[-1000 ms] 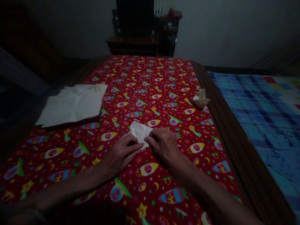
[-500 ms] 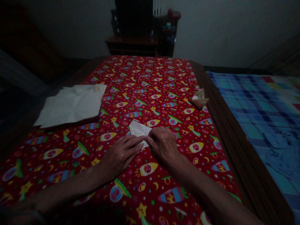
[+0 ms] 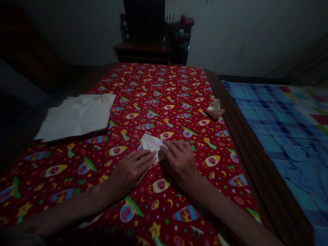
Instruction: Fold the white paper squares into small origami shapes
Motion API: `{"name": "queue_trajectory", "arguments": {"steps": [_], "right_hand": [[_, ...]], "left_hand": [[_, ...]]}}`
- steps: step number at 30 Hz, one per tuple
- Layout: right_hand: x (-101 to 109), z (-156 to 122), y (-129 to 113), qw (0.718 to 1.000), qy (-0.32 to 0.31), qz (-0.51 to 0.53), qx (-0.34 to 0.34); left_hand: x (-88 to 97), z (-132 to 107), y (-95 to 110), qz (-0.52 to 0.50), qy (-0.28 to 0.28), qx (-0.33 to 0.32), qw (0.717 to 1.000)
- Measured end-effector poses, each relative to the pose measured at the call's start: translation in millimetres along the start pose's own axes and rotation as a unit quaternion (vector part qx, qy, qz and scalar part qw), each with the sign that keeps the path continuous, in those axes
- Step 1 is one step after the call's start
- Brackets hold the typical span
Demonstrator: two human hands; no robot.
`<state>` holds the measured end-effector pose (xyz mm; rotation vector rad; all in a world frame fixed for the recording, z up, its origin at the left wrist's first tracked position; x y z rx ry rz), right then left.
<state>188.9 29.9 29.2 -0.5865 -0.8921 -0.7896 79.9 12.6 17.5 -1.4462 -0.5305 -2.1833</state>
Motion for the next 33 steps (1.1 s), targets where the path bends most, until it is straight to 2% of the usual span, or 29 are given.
{"name": "queue_trajectory", "arguments": {"steps": [2,3,6,9,13,21,28,33], "right_hand": [[-3,-19,-21,0.995,-0.062,0.016,0.081],[-6,-28,-26,0.992,-0.093,0.008,0.090],[-12,-46,-29,0.984,-0.167,-0.005,0.066],[-13,-49,-27,0.980,-0.191,0.012,0.061],[-12,-44,-20,0.983,-0.177,0.028,0.047],[-3,-39,-5,0.991,-0.134,-0.011,0.007],[-8,-25,-28,0.994,-0.109,0.005,0.027],[-3,-27,-22,0.995,-0.092,0.003,0.024]], "left_hand": [[-0.3,0,2,0.018,-0.003,-0.008,1.000],[-0.9,0,3,0.025,-0.007,-0.014,1.000],[-2.4,-1,4,0.038,-0.014,-0.026,0.999],[-2.5,-1,3,0.042,-0.011,-0.022,0.999],[-3.9,-2,4,0.037,-0.014,-0.022,0.999],[-3.8,-2,4,0.037,-0.009,-0.027,0.999],[-2.1,-1,8,0.052,-0.019,-0.059,0.997],[-4.4,-1,6,0.047,-0.021,-0.053,0.997]]}}
Point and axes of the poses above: each hand's wrist, its own z-axis towards the middle knuckle, its own x-axis out of the back of the hand, y = z × x, the point moved 8 cm from there along z, towards the middle knuckle, and after that the axes turned 5 degrees about -x, right-handed, at the moved point
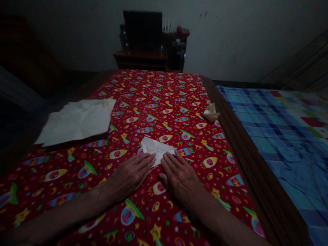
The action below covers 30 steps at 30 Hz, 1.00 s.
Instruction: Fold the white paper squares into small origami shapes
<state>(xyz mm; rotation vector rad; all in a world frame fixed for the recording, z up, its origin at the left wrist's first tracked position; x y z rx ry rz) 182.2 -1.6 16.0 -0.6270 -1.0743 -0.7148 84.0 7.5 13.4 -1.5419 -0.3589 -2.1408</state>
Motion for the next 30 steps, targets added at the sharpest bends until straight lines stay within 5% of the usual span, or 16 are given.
{"name": "queue_trajectory", "arguments": {"steps": [11,19,30], "right_hand": [[13,16,58,0.989,0.064,0.051,-0.124],[-6,17,60,0.977,0.058,0.101,-0.180],[-10,23,65,0.958,0.063,0.172,-0.219]], "left_hand": [[2.4,1,-7,-0.048,0.028,0.029,0.998],[1.8,12,-24,-0.153,0.004,0.035,0.988],[-9.8,11,-55,-0.302,0.108,0.095,0.942]]}}
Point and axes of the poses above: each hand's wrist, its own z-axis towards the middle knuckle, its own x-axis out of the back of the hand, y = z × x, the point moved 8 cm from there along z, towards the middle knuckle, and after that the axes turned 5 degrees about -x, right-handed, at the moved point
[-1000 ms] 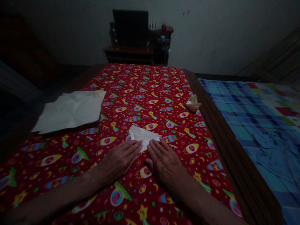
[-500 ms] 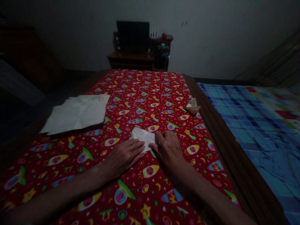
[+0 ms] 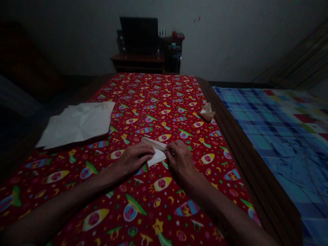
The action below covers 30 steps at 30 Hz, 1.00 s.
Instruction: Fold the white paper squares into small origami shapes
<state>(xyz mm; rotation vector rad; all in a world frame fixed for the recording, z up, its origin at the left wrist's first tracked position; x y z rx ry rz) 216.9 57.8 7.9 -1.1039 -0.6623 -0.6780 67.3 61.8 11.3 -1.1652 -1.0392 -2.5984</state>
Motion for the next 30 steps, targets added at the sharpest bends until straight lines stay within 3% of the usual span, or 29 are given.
{"name": "queue_trajectory", "arguments": {"steps": [3,5,10,13,18,24,26,30], "right_hand": [[-1,-2,-4,1.000,0.004,0.000,0.024],[-1,-3,-7,0.999,0.002,-0.004,0.043],[-2,-8,-12,0.996,-0.004,-0.029,0.081],[-4,-11,-17,0.991,-0.004,-0.059,0.116],[-3,-22,-32,0.971,0.015,-0.120,0.206],[1,-32,-35,0.967,0.014,-0.103,0.231],[2,-30,-32,0.970,0.026,-0.097,0.221],[1,-17,-20,0.985,0.033,-0.100,0.139]], "left_hand": [[7.7,3,-14,-0.004,0.056,0.052,0.997],[9.9,6,-14,0.039,0.057,0.050,0.996],[12.5,11,4,0.260,0.001,-0.025,0.965],[10.0,11,12,0.316,-0.027,-0.089,0.944],[-1.5,3,10,0.306,-0.095,-0.140,0.937],[-1.3,-15,-6,0.244,-0.198,-0.092,0.945],[5.3,-16,-6,0.210,-0.191,-0.071,0.956],[20.2,-1,-4,0.140,-0.101,-0.040,0.984]]}}
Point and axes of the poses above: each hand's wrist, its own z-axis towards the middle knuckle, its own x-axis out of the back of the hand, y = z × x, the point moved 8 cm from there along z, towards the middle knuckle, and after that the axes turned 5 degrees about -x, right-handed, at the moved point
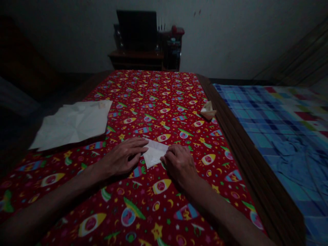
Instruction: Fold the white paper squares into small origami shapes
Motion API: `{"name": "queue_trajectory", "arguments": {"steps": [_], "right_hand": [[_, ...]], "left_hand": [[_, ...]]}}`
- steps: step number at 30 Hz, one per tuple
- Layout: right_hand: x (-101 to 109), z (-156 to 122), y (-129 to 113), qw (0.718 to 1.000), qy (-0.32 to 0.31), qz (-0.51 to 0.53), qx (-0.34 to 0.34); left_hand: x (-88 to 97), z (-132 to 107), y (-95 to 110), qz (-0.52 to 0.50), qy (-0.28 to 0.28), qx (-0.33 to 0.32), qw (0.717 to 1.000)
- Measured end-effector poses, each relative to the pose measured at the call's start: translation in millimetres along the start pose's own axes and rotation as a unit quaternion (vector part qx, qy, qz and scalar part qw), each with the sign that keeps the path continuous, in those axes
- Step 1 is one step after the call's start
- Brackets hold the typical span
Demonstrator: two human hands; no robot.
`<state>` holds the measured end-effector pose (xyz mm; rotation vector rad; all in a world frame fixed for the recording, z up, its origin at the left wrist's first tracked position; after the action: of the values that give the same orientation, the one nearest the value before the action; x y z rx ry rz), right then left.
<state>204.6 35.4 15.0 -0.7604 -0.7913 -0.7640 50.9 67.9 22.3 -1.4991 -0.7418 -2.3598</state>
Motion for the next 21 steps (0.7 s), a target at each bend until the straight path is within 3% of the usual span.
{"name": "queue_trajectory", "arguments": {"steps": [2,5,10,16,19,21], "right_hand": [[-2,5,8,0.999,-0.013,0.001,-0.051],[-4,8,15,0.996,-0.030,0.006,-0.089],[-5,8,16,0.996,-0.043,0.017,-0.076],[-5,7,18,0.996,-0.050,0.040,-0.067],[-4,7,20,0.995,-0.051,0.042,-0.080],[-4,6,21,0.994,-0.043,0.058,-0.085]], "left_hand": [[1.3,10,-5,-0.020,0.020,0.013,1.000],[-5.5,26,-16,-0.015,-0.008,0.028,0.999],[-17.0,43,-30,-0.008,-0.126,0.031,0.991],[-25.3,58,-42,-0.057,-0.262,0.104,0.958],[-29.5,58,-45,-0.080,-0.288,0.117,0.947],[-30.1,55,-47,-0.102,-0.273,0.127,0.948]]}}
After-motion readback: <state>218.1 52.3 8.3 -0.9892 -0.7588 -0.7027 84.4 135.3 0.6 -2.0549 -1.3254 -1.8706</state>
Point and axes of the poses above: each hand's wrist, its own z-axis towards the middle knuckle, its own x-axis out of the back of the hand, y = z × x, the point moved 8 cm from there along z, towards the middle knuckle, and after that the axes turned 5 degrees about -x, right-handed, at the moved point
